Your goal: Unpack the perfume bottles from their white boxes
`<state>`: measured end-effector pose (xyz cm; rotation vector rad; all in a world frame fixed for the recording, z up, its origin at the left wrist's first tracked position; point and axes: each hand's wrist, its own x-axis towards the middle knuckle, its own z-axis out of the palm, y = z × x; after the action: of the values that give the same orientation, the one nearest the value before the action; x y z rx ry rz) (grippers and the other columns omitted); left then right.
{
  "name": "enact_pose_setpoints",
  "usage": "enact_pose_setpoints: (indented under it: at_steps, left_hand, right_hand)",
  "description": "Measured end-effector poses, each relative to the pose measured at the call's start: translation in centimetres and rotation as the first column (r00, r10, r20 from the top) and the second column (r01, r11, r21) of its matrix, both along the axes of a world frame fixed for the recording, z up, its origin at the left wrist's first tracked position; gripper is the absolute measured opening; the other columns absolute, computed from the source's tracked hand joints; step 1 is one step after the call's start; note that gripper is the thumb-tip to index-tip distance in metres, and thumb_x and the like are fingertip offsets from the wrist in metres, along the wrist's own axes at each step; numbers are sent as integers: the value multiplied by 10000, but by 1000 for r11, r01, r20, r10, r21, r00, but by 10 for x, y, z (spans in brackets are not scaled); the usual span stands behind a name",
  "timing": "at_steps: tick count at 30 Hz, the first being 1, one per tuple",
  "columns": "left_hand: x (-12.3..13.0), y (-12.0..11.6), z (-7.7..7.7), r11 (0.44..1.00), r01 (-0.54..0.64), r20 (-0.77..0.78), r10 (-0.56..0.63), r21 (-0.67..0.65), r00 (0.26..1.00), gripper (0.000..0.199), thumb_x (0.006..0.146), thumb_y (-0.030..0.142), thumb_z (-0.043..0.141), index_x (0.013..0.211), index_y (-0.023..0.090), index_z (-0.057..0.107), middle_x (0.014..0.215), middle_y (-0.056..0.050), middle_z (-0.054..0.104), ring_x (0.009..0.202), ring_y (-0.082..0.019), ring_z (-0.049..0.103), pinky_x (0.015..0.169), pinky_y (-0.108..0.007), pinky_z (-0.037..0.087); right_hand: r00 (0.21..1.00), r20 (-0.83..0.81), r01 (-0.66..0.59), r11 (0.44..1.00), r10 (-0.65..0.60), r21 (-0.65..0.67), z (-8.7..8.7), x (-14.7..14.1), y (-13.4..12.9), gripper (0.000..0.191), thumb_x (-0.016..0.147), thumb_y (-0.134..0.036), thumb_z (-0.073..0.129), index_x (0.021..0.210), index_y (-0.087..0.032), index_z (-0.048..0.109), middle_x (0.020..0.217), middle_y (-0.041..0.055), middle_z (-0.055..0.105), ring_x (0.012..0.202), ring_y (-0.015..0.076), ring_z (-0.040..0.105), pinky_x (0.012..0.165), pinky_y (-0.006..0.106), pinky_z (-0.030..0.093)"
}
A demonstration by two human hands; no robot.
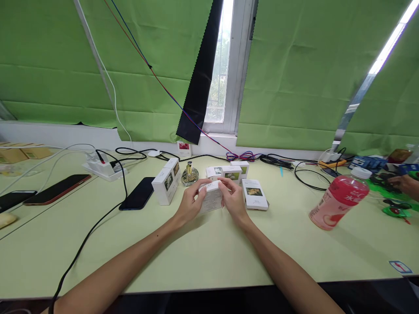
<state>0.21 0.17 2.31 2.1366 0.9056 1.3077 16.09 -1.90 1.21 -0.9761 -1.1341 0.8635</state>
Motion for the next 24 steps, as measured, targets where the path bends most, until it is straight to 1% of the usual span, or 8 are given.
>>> enact_pose_setpoints:
  at_steps: [6, 9, 12, 18, 24]
  left_hand:
    - [0, 2, 0, 1000, -7, -22, 8, 25, 1000, 388, 979, 404, 416, 1199, 196, 660, 1121, -69, 718, 919, -208, 653, 787, -308, 506]
    - [0, 2, 1, 999, 10, -23, -9, 48, 1000, 370, 985, 359, 406, 1169, 201, 685, 1150, -71, 712, 979, -211, 651, 843, -318, 498]
    - [1, 3, 3, 996, 49, -26, -47, 70, 999, 360, 980, 306, 401, 1131, 203, 710, 1128, -70, 714, 999, -204, 647, 869, -320, 486]
    - [0, 5, 3, 996, 60, -10, -60, 63, 998, 367, 969, 283, 401, 1113, 206, 729, 1093, -71, 718, 986, -208, 650, 859, -330, 490]
    - [0, 4, 0, 993, 101, -14, -101, 57, 995, 374, 986, 296, 397, 1155, 218, 721, 1142, -73, 712, 1064, -217, 632, 932, -356, 481]
  right_hand:
    - [1000, 3, 1, 1000, -1, -7, -1, 1, 1, 423, 819, -490, 621, 1085, -168, 688, 1021, 87, 705, 555, 119, 562, 396, 219, 404]
    - [1000, 18, 7, 1000, -7, 13, 1, 1, 1, 392, 829, -465, 617, 1067, -163, 694, 1035, 91, 701, 607, 133, 593, 432, 222, 420]
    - [999, 32, 25, 999, -26, 36, 2, 0, 0, 366, 835, -443, 613, 1049, -159, 700, 1026, 89, 703, 678, 153, 619, 494, 233, 461]
    - [997, 66, 43, 997, -47, 63, 2, 0, 1, 362, 849, -440, 591, 1052, -163, 706, 967, 76, 710, 726, 174, 635, 560, 258, 502]
    - [990, 105, 85, 993, -93, 83, 1, 0, 0, 372, 877, -450, 535, 1078, -203, 726, 870, 63, 718, 779, 213, 648, 577, 287, 515]
